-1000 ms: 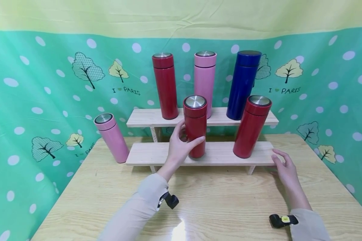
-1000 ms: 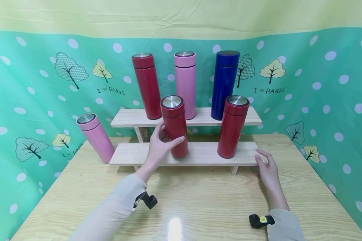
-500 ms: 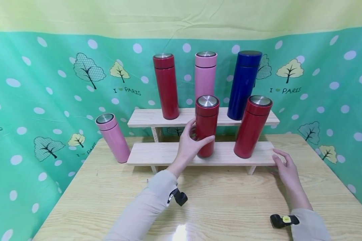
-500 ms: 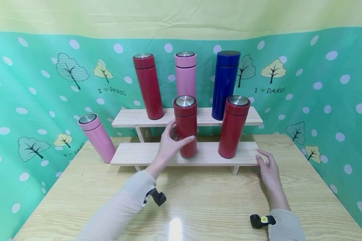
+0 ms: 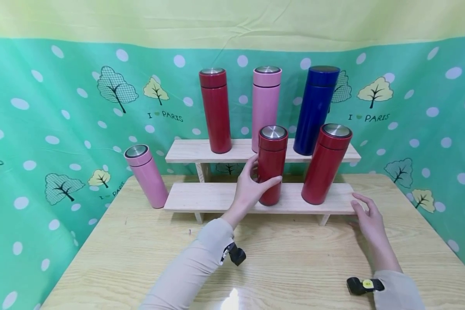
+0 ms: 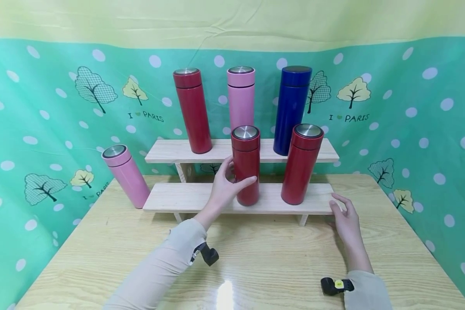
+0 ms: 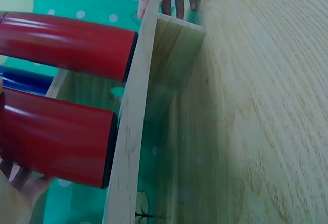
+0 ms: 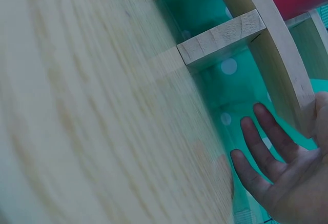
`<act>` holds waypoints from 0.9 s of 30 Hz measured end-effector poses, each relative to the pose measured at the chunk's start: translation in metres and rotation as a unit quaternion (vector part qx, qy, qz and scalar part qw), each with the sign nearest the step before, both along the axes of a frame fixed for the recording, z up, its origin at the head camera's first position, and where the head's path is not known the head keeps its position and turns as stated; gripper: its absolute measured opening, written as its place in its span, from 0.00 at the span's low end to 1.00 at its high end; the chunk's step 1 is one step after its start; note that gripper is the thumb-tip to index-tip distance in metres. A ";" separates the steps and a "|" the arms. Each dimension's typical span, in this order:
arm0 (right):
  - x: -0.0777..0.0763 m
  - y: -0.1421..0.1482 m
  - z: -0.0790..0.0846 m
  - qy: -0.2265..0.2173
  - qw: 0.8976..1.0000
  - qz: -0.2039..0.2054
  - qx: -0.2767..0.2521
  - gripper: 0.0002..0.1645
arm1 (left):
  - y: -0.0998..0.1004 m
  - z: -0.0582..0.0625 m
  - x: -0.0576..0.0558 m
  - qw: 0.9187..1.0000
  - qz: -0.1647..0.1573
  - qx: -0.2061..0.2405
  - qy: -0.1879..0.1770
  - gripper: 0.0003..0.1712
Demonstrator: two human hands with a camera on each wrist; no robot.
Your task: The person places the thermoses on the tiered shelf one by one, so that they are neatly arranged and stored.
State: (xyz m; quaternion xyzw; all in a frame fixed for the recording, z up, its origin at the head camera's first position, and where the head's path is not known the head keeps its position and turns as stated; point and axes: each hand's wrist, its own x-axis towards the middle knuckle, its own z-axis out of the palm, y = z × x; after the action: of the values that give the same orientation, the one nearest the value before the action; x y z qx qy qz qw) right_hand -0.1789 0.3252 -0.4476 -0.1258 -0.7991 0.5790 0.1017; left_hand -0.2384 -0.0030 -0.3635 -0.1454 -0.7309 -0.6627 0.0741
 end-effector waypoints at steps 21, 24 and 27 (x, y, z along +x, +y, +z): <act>0.000 0.001 0.003 0.005 1.000 0.001 -0.011 0.30 | -0.006 -0.001 -0.005 0.998 -0.054 -0.010 -0.010 0.47; 0.000 0.002 0.002 -0.004 1.000 0.001 -0.006 0.32 | -0.007 -0.002 -0.004 0.998 -0.055 -0.012 -0.015 0.48; 0.000 0.001 0.000 -0.009 1.000 0.003 -0.001 0.33 | -0.010 -0.003 -0.002 0.998 -0.050 -0.016 -0.021 0.49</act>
State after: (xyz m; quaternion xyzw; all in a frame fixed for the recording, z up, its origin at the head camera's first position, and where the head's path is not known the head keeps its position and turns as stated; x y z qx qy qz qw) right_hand -0.1790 0.3259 -0.4474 -0.1286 -0.7998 0.5791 0.0921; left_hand -0.2405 -0.0130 -0.3669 -0.1683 -0.7349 -0.6566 0.0231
